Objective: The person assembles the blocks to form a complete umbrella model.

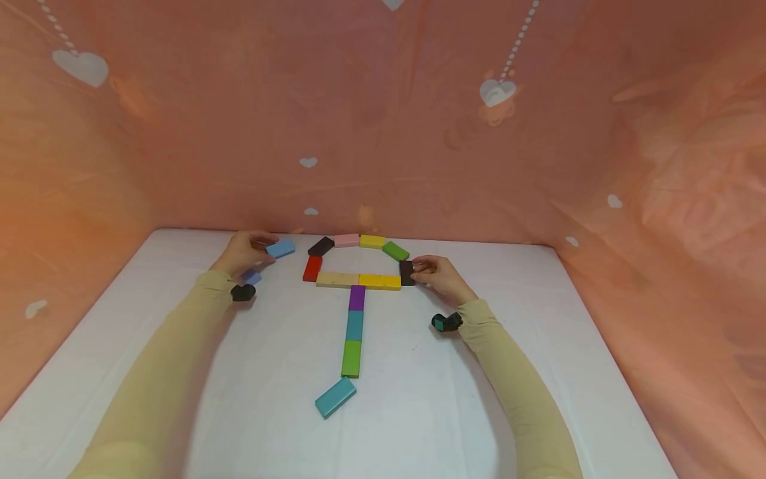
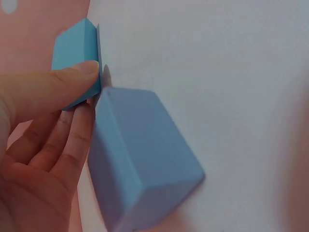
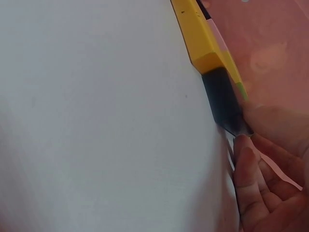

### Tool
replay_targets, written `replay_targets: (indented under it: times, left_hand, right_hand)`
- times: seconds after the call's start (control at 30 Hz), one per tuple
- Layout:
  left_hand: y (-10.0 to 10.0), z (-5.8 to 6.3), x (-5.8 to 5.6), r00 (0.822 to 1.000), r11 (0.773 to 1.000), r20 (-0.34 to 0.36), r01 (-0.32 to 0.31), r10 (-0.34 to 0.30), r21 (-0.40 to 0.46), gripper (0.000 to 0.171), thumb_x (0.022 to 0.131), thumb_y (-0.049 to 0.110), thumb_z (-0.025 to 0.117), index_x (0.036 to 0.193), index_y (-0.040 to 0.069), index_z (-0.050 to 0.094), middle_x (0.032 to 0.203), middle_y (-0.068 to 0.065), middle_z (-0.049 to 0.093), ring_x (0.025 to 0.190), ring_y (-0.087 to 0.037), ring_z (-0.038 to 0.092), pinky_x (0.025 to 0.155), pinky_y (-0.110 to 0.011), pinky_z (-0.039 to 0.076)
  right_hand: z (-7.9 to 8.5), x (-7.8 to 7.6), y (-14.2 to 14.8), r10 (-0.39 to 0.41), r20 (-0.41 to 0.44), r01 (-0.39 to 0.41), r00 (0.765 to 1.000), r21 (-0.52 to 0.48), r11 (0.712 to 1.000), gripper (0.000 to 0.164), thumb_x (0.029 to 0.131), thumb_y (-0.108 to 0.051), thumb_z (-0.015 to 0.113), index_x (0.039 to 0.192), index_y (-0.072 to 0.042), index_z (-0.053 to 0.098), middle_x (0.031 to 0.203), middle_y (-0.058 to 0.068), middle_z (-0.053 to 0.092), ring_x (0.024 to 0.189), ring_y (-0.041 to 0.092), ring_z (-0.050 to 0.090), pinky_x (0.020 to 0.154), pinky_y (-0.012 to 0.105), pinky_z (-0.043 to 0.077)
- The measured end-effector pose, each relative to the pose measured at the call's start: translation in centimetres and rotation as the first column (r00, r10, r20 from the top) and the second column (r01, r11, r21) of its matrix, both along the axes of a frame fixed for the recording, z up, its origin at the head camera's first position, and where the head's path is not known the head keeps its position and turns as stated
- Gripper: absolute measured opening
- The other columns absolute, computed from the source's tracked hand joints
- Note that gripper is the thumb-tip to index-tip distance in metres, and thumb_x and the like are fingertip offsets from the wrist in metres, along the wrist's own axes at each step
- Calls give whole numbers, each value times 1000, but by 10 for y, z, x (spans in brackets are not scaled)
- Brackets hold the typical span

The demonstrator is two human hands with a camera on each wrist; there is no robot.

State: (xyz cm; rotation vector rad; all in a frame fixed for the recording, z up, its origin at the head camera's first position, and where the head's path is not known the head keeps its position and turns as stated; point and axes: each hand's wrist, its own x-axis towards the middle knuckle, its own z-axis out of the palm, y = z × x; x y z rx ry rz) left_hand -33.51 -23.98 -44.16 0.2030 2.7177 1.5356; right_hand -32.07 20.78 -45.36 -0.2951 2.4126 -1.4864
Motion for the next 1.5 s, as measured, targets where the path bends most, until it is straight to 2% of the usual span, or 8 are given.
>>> replay_targets:
  times: [0.2, 0.5, 0.73, 0.9, 1.07, 1.2, 1.33, 1.5]
  left_hand:
    - [2, 1, 2, 998, 999, 52, -22, 23, -26, 46, 76, -10, 72, 121, -3, 61, 120, -23, 57, 107, -36, 53, 89, -44, 48]
    - [3, 2, 2, 999, 995, -18, -52, 51, -82, 37, 79, -8, 71, 115, -5, 63, 113, -24, 60, 101, -33, 55, 88, -41, 46]
    - [-2, 8, 13, 995, 992, 50, -96, 92, 84, 35, 82, -2, 71, 116, 2, 64, 118, -15, 55, 105, -32, 50, 86, -42, 48]
    - [-8, 16, 24, 999, 991, 11, -52, 51, 120, 32, 84, 4, 72, 115, 2, 64, 119, -13, 56, 105, -30, 52, 86, -39, 48]
    - [-13, 21, 40, 1000, 998, 2, 0, 0, 70, 35, 84, 5, 72, 117, 5, 63, 120, -12, 55, 104, -30, 51, 85, -41, 47]
    - [-14, 23, 54, 997, 997, -22, 80, -80, 21, 34, 85, 5, 71, 117, 4, 63, 119, -13, 59, 103, -31, 54, 86, -42, 49]
    - [-15, 22, 71, 991, 991, 7, 133, -133, -12, 32, 86, 10, 72, 117, 5, 65, 116, -11, 62, 102, -27, 57, 87, -35, 48]
    - [-12, 20, 90, 981, 982, 45, 187, -188, 22, 31, 85, 10, 72, 115, 6, 66, 114, -10, 64, 100, -25, 59, 83, -29, 50]
  right_hand:
    - [-1, -1, 0, 1, -8, -1, 1000, -4, 1000, 41, 91, -7, 65, 128, 4, 53, 112, 18, 58, 93, 24, 55, 73, 21, 50]
    - [0, 1, -1, -12, 13, 12, 1000, -25, 1000, 42, 90, -7, 66, 129, 4, 53, 113, 18, 57, 92, 23, 54, 72, 21, 50]
    - [2, 2, -2, -14, 12, 15, 1000, -14, 1000, 42, 90, -6, 65, 129, 4, 53, 113, 18, 57, 92, 22, 54, 71, 20, 49]
    - [3, 2, -1, -14, 17, 14, 1000, -10, 1000, 42, 90, -7, 65, 129, 4, 52, 113, 18, 57, 93, 23, 54, 72, 21, 49]
    - [3, 1, -1, -10, 10, 10, 1000, -4, 1000, 42, 90, -7, 65, 129, 4, 52, 113, 17, 57, 93, 23, 54, 72, 21, 48]
    - [2, 1, -1, -3, -5, 3, 1000, -7, 1000, 43, 90, -7, 65, 129, 5, 52, 114, 18, 57, 93, 22, 54, 73, 21, 49]
    - [2, 0, -1, 0, -8, 0, 1000, -6, 1000, 42, 91, -7, 65, 129, 5, 52, 113, 18, 57, 93, 21, 55, 73, 21, 49]
    - [1, 0, -1, 1, 6, -1, 1000, -24, 1000, 42, 91, -6, 64, 129, 5, 51, 112, 19, 57, 94, 21, 54, 74, 20, 48]
